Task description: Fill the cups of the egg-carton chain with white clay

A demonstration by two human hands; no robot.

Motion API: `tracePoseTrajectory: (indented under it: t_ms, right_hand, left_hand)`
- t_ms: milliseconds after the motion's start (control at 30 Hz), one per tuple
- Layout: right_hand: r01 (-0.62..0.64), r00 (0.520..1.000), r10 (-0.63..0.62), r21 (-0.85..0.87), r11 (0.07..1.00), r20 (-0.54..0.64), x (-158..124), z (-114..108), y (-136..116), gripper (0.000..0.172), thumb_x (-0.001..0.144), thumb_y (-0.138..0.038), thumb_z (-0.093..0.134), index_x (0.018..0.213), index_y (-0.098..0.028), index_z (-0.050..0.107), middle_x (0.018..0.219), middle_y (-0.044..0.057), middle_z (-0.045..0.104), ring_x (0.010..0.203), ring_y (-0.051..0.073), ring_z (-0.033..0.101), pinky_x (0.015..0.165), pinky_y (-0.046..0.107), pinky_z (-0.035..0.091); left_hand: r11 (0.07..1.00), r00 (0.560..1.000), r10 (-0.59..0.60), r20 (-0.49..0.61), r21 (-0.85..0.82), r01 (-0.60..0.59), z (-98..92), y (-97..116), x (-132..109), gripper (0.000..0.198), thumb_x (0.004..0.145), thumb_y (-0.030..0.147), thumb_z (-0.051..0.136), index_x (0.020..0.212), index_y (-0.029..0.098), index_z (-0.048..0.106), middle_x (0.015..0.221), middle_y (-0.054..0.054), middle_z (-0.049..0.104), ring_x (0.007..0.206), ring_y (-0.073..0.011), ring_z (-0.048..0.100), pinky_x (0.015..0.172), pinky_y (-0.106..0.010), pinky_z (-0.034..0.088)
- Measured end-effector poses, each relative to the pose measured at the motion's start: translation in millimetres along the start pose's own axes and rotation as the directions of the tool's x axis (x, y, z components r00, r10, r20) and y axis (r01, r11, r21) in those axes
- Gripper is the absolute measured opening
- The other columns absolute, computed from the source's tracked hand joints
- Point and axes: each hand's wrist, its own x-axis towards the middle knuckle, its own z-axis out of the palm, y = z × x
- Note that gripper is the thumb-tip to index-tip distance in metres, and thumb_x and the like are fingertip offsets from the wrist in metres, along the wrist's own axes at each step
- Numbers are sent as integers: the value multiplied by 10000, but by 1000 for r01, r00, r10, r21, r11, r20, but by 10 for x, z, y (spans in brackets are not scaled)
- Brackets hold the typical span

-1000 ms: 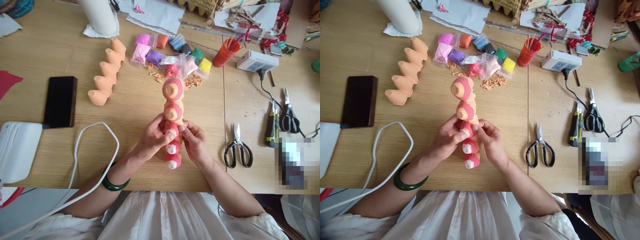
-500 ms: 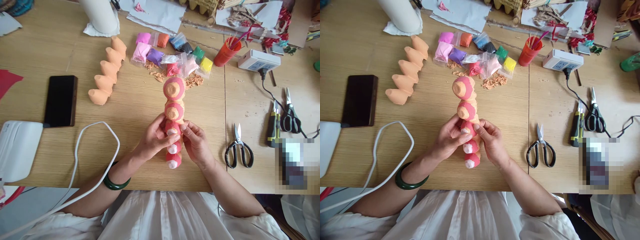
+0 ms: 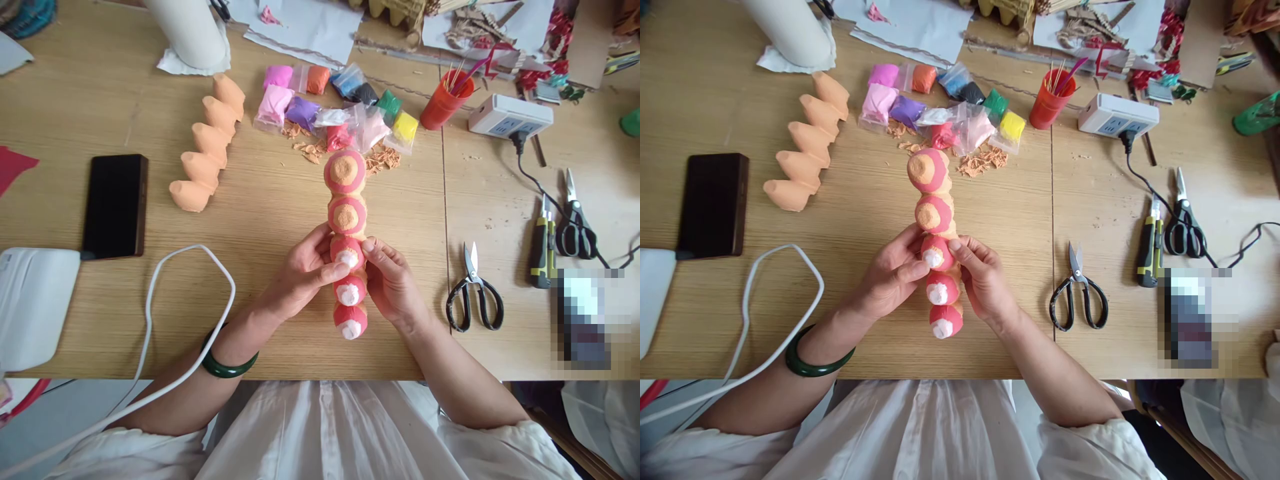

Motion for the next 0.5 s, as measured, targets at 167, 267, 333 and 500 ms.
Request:
tracePoseTrajectory:
  t_ms: [167, 267, 333, 500]
  right_hand:
    - [29, 1000, -29, -29, 999, 10, -26, 28, 0, 439, 743, -546, 962, 711, -227, 662, 707, -31, 633, 656, 132, 510, 679, 304, 455]
    - [8, 1000, -8, -16, 1000, -4, -32, 27, 9, 445, 738, -553, 964, 727, -223, 666, 709, -29, 639, 645, 128, 513, 647, 295, 439]
    - [-3, 1000, 3, -1, 1000, -11, -32, 22, 14, 443, 729, -545, 973, 730, -219, 673, 708, -30, 642, 635, 120, 509, 626, 284, 426]
    - [-28, 1000, 28, 17, 999, -9, -12, 8, 21, 446, 709, -559, 979, 721, -229, 680, 709, -24, 663, 641, 133, 531, 623, 289, 457]
  left_hand:
    - [1000, 1000, 5, -30, 7, -5, -22, -34, -3, 371, 870, 317, 900, 1211, 286, 758, 1068, 2, 733, 1033, -148, 676, 966, -280, 570]
    - [1000, 997, 10, -74, 26, -8, -42, -63, -3, 405, 821, 299, 940, 1186, 272, 768, 1082, -8, 757, 1026, -159, 700, 937, -285, 590]
    - [1000, 996, 23, -91, 22, -22, -50, -80, -4, 439, 785, 271, 963, 1180, 261, 771, 1084, -15, 769, 1019, -163, 716, 934, -290, 602]
    - [999, 992, 34, -120, 34, -30, -54, -100, -5, 458, 769, 231, 963, 1184, 248, 768, 1119, -31, 791, 1045, -190, 747, 972, -334, 622]
